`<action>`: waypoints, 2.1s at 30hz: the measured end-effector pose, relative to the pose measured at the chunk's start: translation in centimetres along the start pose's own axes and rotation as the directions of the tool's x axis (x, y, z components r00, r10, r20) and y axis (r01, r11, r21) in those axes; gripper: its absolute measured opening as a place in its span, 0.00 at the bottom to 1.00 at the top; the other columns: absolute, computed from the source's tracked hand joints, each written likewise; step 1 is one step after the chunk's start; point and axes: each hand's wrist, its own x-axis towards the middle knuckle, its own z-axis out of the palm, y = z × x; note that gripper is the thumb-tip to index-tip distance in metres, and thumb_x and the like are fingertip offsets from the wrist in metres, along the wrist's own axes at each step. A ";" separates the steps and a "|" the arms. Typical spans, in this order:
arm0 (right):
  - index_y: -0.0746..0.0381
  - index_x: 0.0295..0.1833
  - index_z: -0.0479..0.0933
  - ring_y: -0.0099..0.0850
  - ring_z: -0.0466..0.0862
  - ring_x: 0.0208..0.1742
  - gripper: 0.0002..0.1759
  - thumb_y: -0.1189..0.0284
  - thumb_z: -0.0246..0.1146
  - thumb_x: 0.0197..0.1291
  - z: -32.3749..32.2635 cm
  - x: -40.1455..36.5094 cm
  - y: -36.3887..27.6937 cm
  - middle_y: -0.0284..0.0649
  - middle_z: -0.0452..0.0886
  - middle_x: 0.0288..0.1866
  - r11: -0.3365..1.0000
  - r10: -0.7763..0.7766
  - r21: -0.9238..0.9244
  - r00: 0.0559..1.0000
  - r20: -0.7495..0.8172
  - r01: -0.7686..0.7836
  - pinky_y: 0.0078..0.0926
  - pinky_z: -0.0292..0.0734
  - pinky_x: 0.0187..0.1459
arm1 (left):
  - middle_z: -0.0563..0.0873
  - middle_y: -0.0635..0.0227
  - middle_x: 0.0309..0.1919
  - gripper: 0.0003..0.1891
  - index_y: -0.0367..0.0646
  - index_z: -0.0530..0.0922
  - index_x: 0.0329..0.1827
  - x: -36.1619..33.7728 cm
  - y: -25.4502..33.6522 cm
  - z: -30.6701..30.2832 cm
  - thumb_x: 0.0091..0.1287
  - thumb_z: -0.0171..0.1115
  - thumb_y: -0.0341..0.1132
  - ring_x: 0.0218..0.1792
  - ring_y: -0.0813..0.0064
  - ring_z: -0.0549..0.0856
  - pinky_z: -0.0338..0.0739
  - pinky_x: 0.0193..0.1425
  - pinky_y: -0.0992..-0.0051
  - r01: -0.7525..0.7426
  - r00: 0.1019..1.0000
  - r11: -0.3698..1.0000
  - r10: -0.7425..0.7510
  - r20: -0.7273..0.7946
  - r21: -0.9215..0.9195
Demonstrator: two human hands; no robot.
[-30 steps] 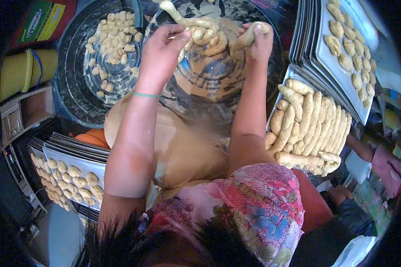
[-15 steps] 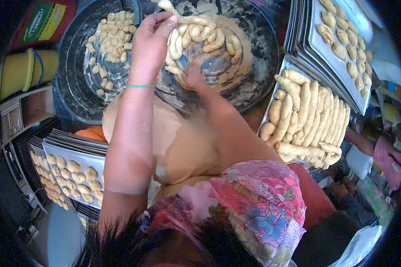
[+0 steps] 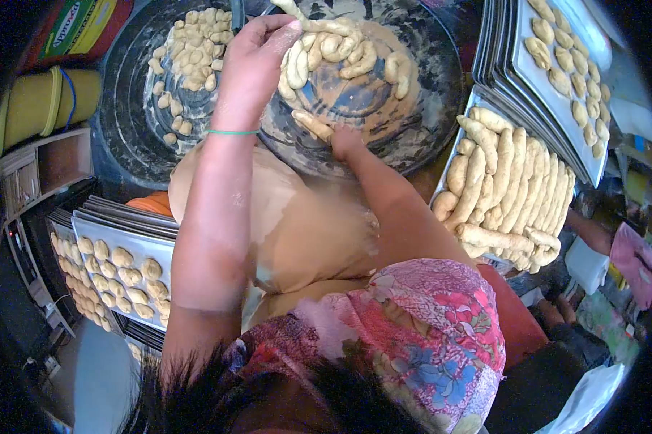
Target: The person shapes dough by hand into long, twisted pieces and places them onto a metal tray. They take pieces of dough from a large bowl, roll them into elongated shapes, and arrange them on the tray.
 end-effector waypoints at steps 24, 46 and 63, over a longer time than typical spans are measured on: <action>0.57 0.42 0.78 0.43 0.80 0.41 0.16 0.66 0.65 0.44 0.9 -0.6 -4.1 0.46 0.80 0.35 0.986 0.083 0.162 0.738 -0.670 0.036 0.35 0.74 0.46 | 0.84 0.64 0.35 0.15 0.34 0.80 0.44 -1.6 1.0 0.7 0.61 0.64 0.37 0.37 0.78 0.81 0.74 0.44 0.79 -0.049 0.999 0.990 0.051 -0.014 0.136; 0.60 0.57 0.67 0.26 0.80 0.33 0.26 0.62 0.65 0.56 -29.5 -26.7 -5.4 0.41 0.79 0.38 0.378 -0.438 0.799 0.851 -0.290 0.467 0.25 0.76 0.34 | 0.73 0.71 0.15 0.20 0.35 0.75 0.20 -11.0 6.1 2.8 0.62 0.64 0.44 0.19 0.82 0.66 0.64 0.23 0.76 -0.151 0.988 0.908 0.132 0.076 0.391; 0.58 0.55 0.75 0.30 0.75 0.50 0.30 0.68 0.72 0.43 -21.2 -47.9 18.7 0.38 0.77 0.42 0.890 0.158 0.437 0.814 -0.559 0.127 0.28 0.70 0.52 | 0.77 0.54 0.53 0.32 0.35 0.64 0.65 -20.1 -1.2 18.5 0.59 0.68 0.34 0.47 0.70 0.80 0.76 0.52 0.74 0.032 0.483 0.960 -0.260 0.836 0.280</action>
